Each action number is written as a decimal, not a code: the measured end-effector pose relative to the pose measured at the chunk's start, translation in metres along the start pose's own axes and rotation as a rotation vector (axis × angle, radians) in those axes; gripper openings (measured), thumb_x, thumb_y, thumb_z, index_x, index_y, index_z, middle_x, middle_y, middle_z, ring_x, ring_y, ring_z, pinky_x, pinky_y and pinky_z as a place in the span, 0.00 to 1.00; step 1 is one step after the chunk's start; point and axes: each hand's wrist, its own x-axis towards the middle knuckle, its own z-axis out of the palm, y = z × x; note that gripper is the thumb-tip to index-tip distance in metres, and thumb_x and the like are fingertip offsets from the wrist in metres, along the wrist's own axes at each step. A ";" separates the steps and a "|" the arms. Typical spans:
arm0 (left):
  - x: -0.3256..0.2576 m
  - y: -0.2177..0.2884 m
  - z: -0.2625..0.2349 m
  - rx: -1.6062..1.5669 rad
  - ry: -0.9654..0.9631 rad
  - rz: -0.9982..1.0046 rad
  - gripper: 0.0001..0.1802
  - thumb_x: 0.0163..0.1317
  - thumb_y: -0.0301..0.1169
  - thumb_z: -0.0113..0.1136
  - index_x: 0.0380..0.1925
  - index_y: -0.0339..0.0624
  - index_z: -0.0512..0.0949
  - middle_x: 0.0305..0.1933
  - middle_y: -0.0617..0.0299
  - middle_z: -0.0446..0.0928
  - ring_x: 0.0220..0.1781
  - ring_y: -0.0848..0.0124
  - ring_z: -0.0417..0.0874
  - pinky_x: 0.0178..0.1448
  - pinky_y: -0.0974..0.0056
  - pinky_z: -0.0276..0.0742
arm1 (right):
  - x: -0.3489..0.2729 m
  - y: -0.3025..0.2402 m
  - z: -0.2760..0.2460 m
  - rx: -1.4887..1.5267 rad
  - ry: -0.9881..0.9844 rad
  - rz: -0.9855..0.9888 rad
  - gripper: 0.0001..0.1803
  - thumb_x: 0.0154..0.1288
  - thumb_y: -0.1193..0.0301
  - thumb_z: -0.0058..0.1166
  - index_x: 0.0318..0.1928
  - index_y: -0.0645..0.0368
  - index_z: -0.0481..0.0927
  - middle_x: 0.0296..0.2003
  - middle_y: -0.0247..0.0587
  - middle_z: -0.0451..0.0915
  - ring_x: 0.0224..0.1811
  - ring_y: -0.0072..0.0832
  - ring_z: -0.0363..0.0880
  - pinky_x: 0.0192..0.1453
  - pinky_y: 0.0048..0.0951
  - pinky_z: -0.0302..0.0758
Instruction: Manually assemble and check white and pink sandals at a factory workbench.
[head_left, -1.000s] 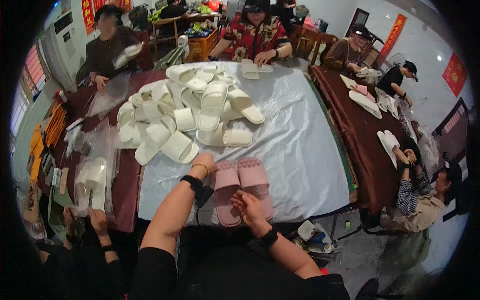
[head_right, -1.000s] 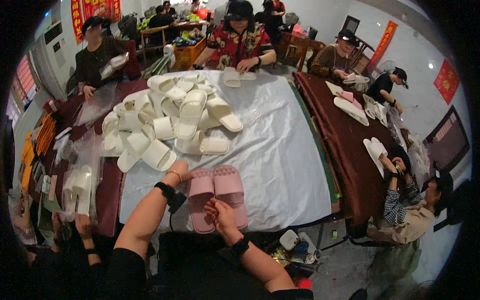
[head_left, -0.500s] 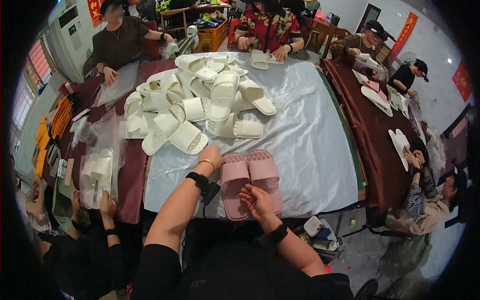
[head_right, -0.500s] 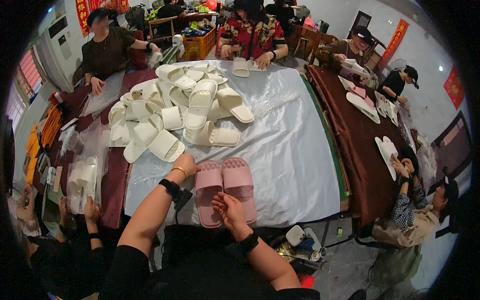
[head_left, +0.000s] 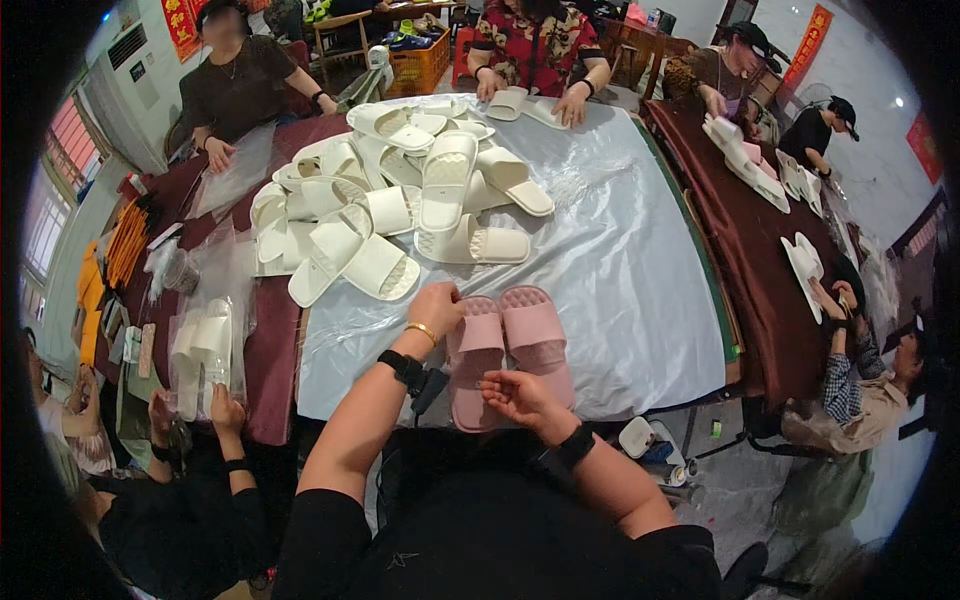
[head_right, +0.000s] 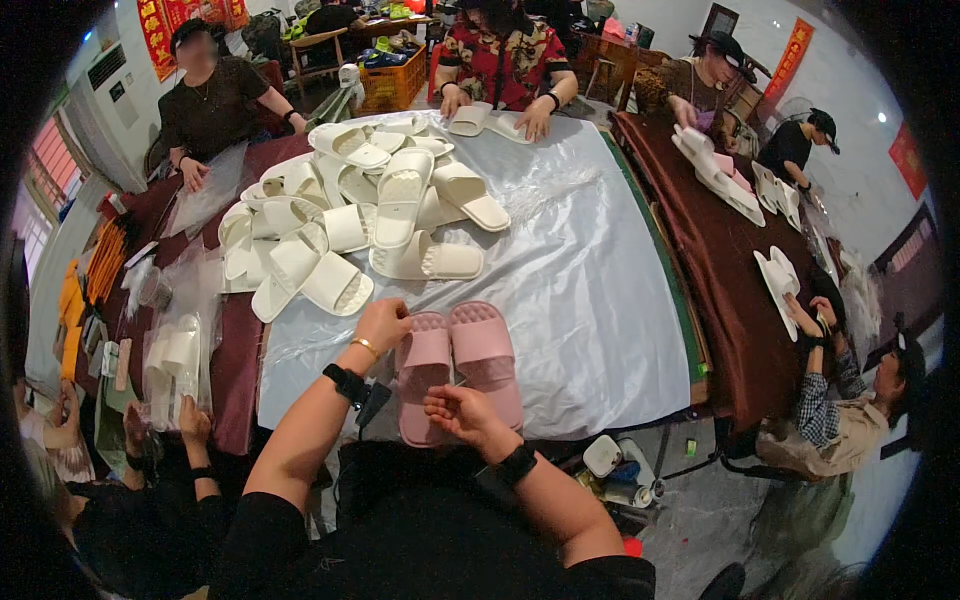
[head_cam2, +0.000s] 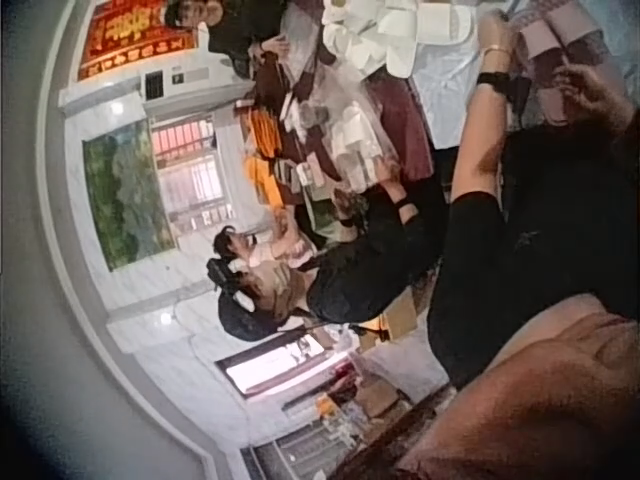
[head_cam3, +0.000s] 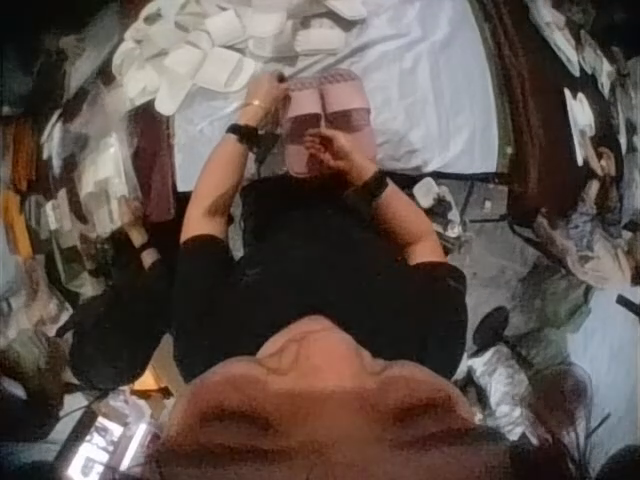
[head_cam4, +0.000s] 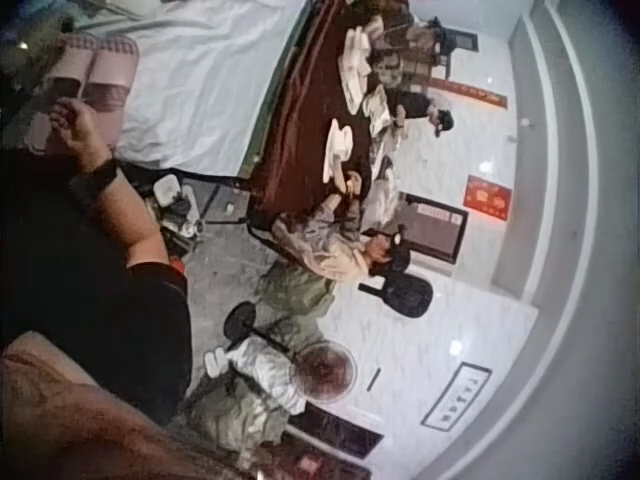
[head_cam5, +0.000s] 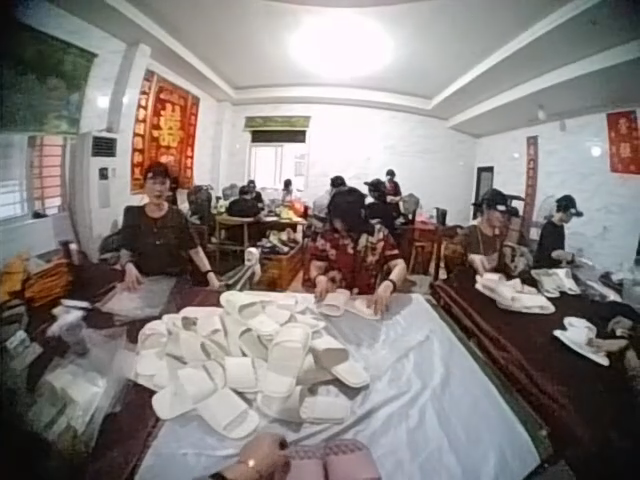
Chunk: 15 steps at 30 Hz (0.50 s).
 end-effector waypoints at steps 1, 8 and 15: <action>-0.002 0.001 -0.003 -0.083 0.020 0.077 0.13 0.48 0.35 0.57 0.30 0.39 0.82 0.32 0.48 0.81 0.37 0.51 0.82 0.44 0.56 0.77 | 0.002 -0.004 -0.002 -0.042 -0.026 0.081 0.15 0.72 0.66 0.41 0.48 0.66 0.72 0.36 0.45 0.78 0.36 0.31 0.78 0.41 0.28 0.79; -0.004 0.042 0.014 -0.294 -0.173 0.206 0.12 0.53 0.33 0.53 0.32 0.37 0.80 0.37 0.44 0.79 0.41 0.48 0.79 0.47 0.54 0.74 | 0.004 -0.058 -0.030 -0.338 0.068 0.218 0.12 0.68 0.65 0.44 0.38 0.61 0.75 0.32 0.40 0.78 0.31 0.26 0.77 0.29 0.21 0.72; 0.008 0.057 0.035 -0.347 -0.275 0.304 0.14 0.55 0.32 0.54 0.40 0.39 0.78 0.37 0.46 0.80 0.39 0.52 0.81 0.43 0.55 0.76 | 0.018 -0.097 -0.041 -0.724 0.149 0.147 0.10 0.67 0.68 0.42 0.37 0.60 0.76 0.25 0.37 0.77 0.23 0.26 0.74 0.25 0.23 0.70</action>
